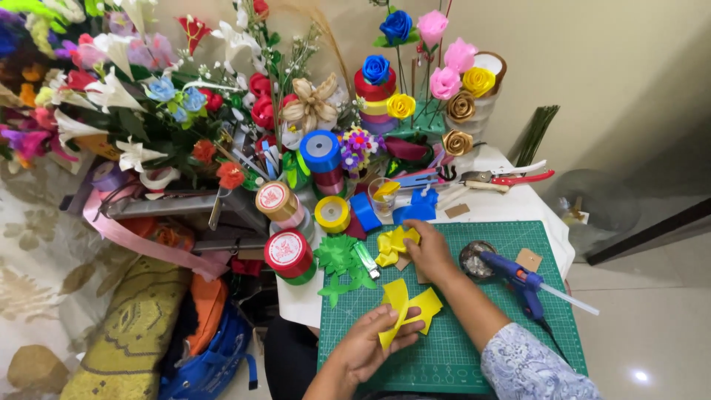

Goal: The person folds yellow paper strips and uses a hot glue gun to assemble them into a flower shape on a green cutting mat. The workspace contains various craft supplies, including ribbons, scissors, and completed artificial flowers.

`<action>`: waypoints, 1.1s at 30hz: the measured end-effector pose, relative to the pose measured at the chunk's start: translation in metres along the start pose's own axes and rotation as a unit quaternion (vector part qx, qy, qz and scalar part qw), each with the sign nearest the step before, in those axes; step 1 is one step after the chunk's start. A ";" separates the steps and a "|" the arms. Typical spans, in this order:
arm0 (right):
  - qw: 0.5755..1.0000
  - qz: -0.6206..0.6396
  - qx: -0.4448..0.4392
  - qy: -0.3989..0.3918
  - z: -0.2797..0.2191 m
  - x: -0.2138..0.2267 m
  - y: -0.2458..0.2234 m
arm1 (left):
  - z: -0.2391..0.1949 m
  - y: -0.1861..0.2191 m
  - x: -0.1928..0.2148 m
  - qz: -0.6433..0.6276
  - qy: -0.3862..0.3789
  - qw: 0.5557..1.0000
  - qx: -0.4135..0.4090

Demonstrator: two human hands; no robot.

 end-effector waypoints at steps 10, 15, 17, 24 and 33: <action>0.981 0.014 0.155 0.117 -0.126 0.080 -0.007 | -0.025 0.030 0.035 -0.061 0.180 0.977 -0.094; 0.980 0.037 -0.124 0.149 -0.243 0.086 0.073 | -0.012 0.004 0.171 0.087 0.450 0.858 -0.231; 0.890 0.198 -0.376 0.166 -0.209 0.140 0.067 | -0.019 -0.013 0.186 0.139 0.453 0.839 -0.267; 0.910 -0.033 -0.327 0.253 -0.252 0.170 0.213 | -0.032 -0.014 0.178 0.159 0.462 0.842 -0.231; 0.859 0.108 -0.404 0.295 -0.240 0.165 0.158 | -0.028 -0.023 0.177 0.239 0.493 0.813 -0.199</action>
Point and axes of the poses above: each hand's wrist, its own z-axis towards the middle knuckle, its own x-axis out of the back of the hand, y = z × x, the point moved 2 cm from there along z, towards the middle knuckle, and after that the axes turned 2 degrees about -x, right-handed, at the moved point
